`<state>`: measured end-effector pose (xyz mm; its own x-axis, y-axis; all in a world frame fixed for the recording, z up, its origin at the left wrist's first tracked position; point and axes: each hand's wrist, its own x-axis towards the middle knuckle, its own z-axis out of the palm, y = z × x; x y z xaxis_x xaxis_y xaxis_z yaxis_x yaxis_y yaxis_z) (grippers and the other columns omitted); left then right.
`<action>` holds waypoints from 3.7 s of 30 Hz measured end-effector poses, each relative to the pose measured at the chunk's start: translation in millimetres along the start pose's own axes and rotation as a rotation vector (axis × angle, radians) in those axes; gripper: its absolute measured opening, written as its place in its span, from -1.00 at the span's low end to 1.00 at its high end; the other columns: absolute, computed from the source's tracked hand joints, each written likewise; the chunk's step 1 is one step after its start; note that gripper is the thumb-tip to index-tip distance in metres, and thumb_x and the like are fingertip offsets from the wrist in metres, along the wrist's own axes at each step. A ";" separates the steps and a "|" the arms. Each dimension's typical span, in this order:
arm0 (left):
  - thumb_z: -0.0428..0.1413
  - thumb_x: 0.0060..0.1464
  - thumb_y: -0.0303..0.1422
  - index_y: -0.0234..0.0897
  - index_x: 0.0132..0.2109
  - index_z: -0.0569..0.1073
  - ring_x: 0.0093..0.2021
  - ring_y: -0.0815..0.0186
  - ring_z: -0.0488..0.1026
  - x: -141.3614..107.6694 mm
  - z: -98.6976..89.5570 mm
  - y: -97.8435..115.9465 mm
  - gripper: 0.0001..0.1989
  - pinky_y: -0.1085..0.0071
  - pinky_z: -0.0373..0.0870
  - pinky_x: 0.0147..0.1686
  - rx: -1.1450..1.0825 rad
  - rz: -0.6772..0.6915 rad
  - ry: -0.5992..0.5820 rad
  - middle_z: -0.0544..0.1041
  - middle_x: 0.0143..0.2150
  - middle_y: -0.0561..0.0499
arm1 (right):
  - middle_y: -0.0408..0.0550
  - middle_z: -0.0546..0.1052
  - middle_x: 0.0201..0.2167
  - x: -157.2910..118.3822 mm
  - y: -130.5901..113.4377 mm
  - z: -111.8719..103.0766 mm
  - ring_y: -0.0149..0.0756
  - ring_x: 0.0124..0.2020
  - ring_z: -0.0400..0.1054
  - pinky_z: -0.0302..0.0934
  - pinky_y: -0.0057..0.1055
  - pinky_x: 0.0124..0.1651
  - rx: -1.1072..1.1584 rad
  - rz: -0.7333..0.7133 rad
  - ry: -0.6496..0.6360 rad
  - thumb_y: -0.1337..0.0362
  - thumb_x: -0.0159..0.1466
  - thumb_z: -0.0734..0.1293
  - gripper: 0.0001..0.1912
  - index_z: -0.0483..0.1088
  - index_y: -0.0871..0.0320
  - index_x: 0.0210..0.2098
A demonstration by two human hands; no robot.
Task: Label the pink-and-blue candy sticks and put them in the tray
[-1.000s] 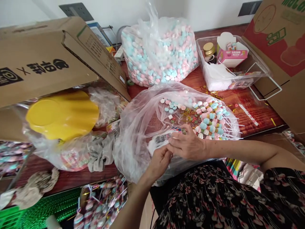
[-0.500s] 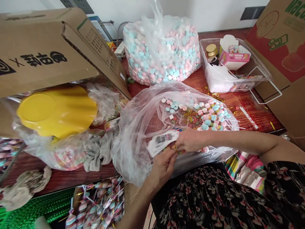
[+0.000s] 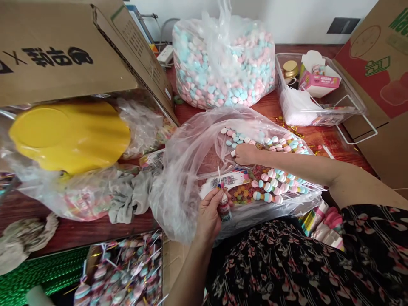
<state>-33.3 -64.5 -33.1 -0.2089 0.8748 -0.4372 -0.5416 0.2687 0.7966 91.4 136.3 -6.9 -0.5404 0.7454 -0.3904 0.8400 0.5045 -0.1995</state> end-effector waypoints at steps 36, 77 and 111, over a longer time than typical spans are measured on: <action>0.32 -0.08 -0.12 -0.30 -0.31 0.63 -0.50 0.44 0.39 9.0 29.7 -15.1 -0.69 0.51 0.39 -0.47 0.325 0.042 -0.101 0.52 -0.45 0.05 | -0.25 0.40 -0.58 -115.3 6.4 51.8 -0.50 -0.56 0.22 0.12 -0.56 -0.41 0.771 -0.593 0.375 0.49 0.20 0.24 -0.69 0.50 0.20 -0.12; 0.35 -0.15 -0.24 -0.33 -0.48 0.60 -0.56 0.42 0.33 -10.2 32.9 9.1 -0.79 0.48 0.25 -0.55 0.346 -0.134 -0.556 0.47 -0.53 0.02 | -0.02 0.42 -0.32 -145.7 23.5 40.0 -0.29 -0.28 0.30 0.22 -0.35 -0.19 0.071 -1.071 0.682 0.54 0.26 0.09 -0.70 0.28 0.19 -0.09; 0.41 -0.25 -0.20 -0.28 -0.52 0.63 -0.67 0.37 0.30 -3.1 48.9 24.0 -0.76 0.46 0.24 -0.67 0.479 -0.442 -1.143 0.49 -0.64 0.01 | -0.11 0.47 -0.36 -144.2 11.3 45.6 -0.39 -0.47 0.20 0.04 -0.34 -0.42 0.024 -1.490 0.603 0.31 0.41 0.17 -0.74 0.40 0.10 -0.38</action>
<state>-5.8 -41.0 7.9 0.8408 0.4586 -0.2876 0.0034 0.5268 0.8500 181.0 14.6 6.2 -0.7720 -0.3221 0.5479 -0.4289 0.9002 -0.0751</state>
